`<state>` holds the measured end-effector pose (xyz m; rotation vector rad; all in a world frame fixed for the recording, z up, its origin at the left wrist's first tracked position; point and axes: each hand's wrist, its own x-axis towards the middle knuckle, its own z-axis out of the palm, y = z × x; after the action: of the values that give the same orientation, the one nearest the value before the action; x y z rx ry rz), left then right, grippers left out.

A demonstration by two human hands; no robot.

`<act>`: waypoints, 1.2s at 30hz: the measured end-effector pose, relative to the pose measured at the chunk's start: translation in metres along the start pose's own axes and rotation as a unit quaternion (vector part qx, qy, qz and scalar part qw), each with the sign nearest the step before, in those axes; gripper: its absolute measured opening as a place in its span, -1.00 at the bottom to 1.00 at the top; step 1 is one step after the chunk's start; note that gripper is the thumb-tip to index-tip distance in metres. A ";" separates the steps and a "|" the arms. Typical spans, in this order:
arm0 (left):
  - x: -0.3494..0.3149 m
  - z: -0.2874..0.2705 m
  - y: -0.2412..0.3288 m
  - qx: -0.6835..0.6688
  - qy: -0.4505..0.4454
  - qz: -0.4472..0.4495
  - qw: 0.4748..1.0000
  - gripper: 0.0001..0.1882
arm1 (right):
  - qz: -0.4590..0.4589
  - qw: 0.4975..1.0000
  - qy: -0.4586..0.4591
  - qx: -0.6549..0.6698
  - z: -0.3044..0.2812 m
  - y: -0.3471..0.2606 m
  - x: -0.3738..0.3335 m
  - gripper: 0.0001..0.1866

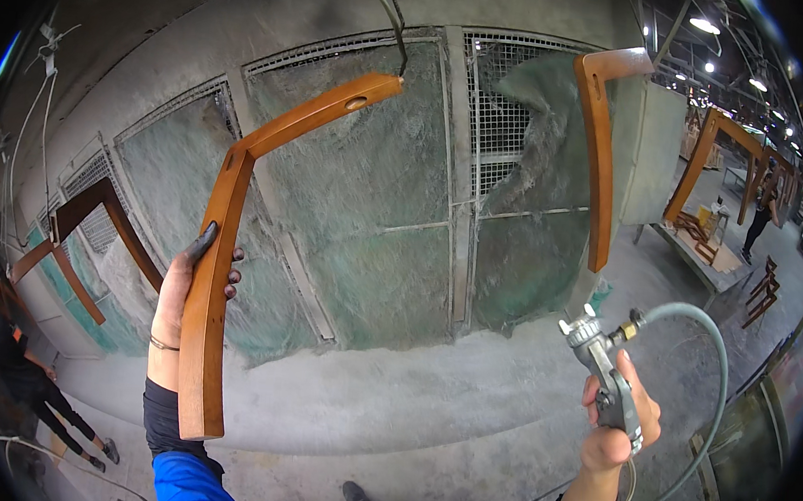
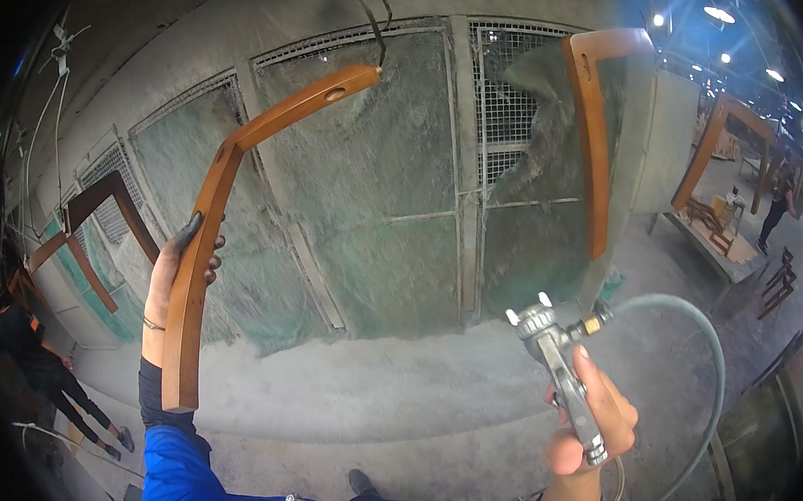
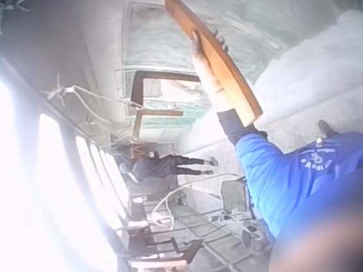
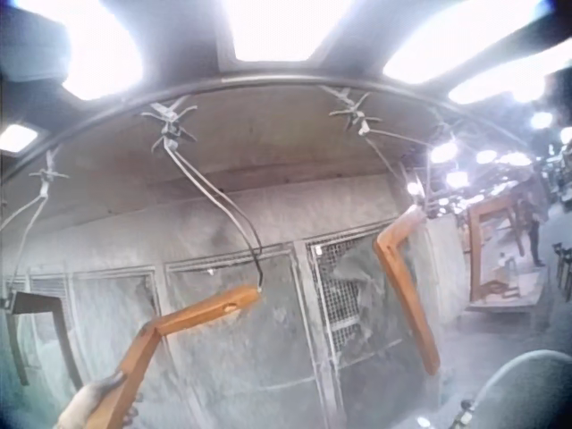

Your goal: The person repeatedly picks up L-shaped wooden chair parts, sprays them with a handheld spray gun, and returns them to hooks. The process is repeated for multiple parts in a spray booth.

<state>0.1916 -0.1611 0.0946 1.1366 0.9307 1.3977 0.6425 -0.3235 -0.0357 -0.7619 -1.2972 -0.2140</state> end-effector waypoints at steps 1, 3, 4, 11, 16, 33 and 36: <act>-0.002 0.000 -0.001 0.003 -0.004 0.005 1.000 -0.52 | 0.007 1.000 -0.006 0.011 0.002 0.002 0.006 0.05; -0.003 -0.001 -0.002 -0.003 0.008 0.006 1.000 -0.53 | 0.025 0.999 -0.008 0.048 0.006 0.007 0.018 0.04; -0.007 -0.005 -0.003 -0.008 0.007 0.007 1.000 -0.53 | 0.028 0.999 -0.006 0.041 0.010 0.006 0.018 0.03; -0.004 -0.021 -0.002 -0.013 0.006 0.007 1.000 -0.51 | 0.056 0.998 0.006 0.034 0.032 0.013 0.028 0.03; 0.005 -0.036 -0.001 -0.051 -0.010 0.003 0.999 -0.52 | 0.073 0.996 0.017 0.046 0.053 0.015 0.024 0.05; 0.050 -0.115 0.003 -0.145 -0.080 -0.043 0.985 -0.56 | 0.083 0.995 -0.004 0.050 0.199 -0.042 -0.018 0.05; 0.066 -0.138 -0.003 -0.146 -0.122 -0.045 0.981 -0.54 | 0.110 0.992 0.060 0.003 0.202 -0.041 -0.025 0.11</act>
<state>0.0592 -0.0890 0.0677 1.0026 0.5741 1.2407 0.4541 -0.2359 -0.0286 -0.8682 -1.0897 -0.0767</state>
